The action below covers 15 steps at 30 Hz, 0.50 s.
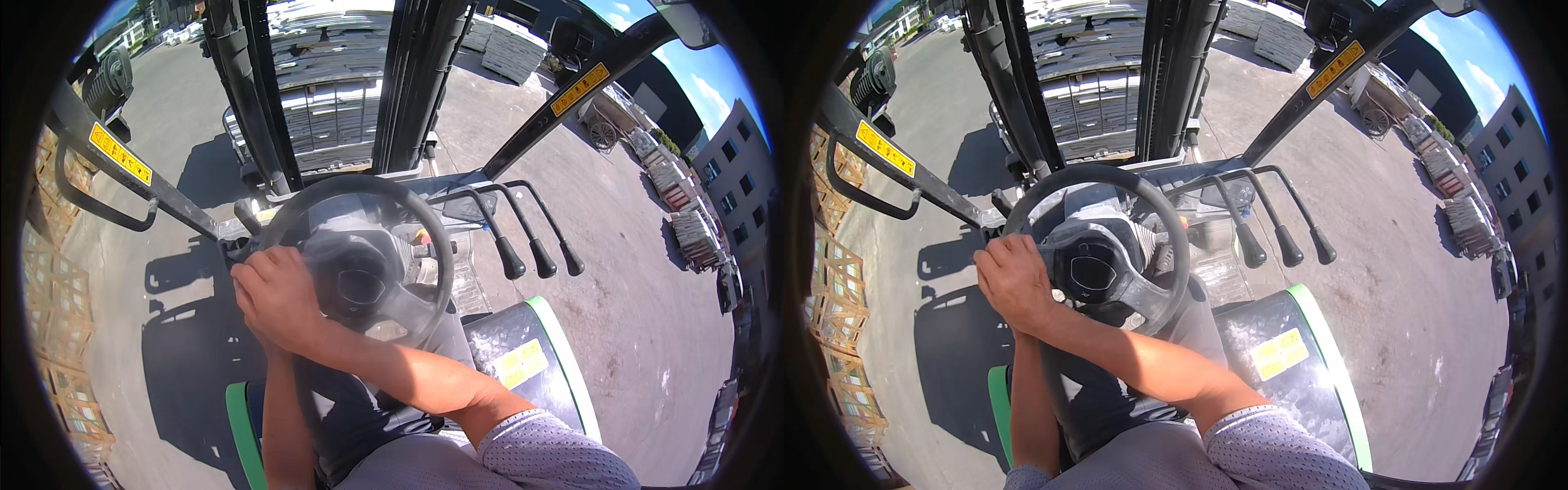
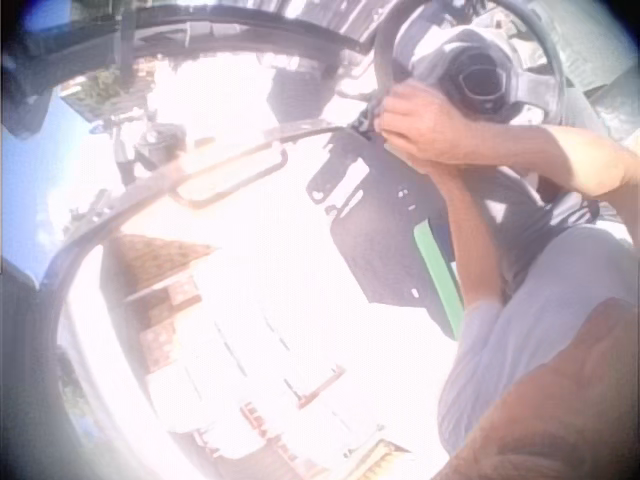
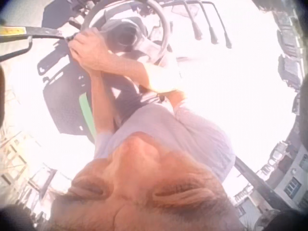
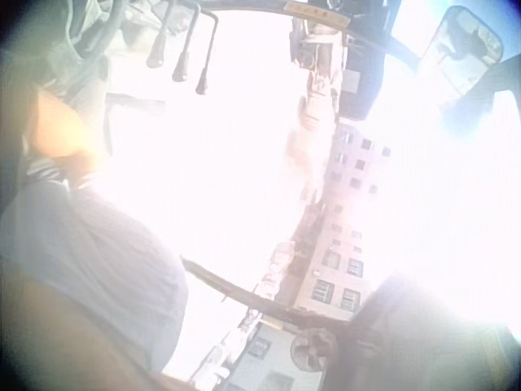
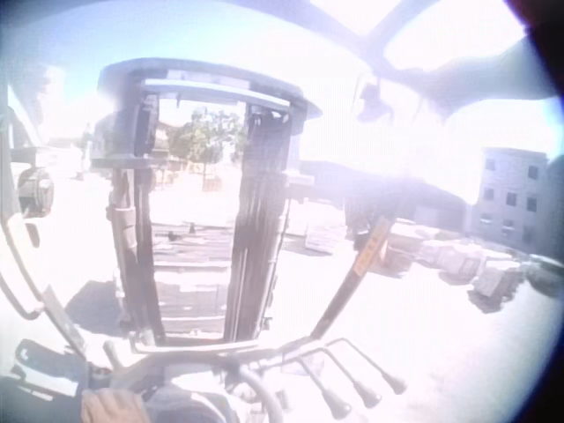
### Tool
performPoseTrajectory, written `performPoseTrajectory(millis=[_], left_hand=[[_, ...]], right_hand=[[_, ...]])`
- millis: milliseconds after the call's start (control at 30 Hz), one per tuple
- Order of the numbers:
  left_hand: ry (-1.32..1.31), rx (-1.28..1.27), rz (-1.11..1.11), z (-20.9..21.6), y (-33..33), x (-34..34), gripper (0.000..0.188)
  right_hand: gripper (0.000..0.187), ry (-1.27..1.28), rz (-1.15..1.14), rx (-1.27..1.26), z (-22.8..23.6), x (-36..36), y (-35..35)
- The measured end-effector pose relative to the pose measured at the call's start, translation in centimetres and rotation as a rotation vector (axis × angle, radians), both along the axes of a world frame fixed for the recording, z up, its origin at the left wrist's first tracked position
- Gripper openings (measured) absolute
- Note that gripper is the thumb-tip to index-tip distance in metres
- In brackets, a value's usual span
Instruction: The person operates a forklift in an outdoor yard, steering and using the control levers to maneuver the vehicle. The forklift forks remain empty throughout the clip as the operator navigates between stacks of materials.
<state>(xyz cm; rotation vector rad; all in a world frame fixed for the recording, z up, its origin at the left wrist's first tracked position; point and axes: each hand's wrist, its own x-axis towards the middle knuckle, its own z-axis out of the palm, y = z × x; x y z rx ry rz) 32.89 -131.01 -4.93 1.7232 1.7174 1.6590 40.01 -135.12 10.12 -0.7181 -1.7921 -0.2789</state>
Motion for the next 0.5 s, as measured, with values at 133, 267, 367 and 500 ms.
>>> performPoseTrajectory(millis=[133,267,367,500], left_hand=[[-0.391,0.165,-0.189,1.4,-2.9,2.7,0.023],[-0.627,0.078,-0.271,2.5,-3.1,1.8,0.028],[-0.376,0.133,-0.228,2.6,-3.7,0.7,0.027],[-0.166,0.266,-0.169,2.6,-2.8,0.3,0.021]], right_hand=[[0.028,-0.107,0.111,-0.093,-3.9,5.0,-7.4],[0.025,-0.099,0.088,-0.144,-5.6,13.4,-12.5],[0.030,-0.216,-0.158,-0.196,-3.6,19.6,-13.7],[0.023,-0.025,-0.370,-0.031,1.9,22.5,-6.8]])
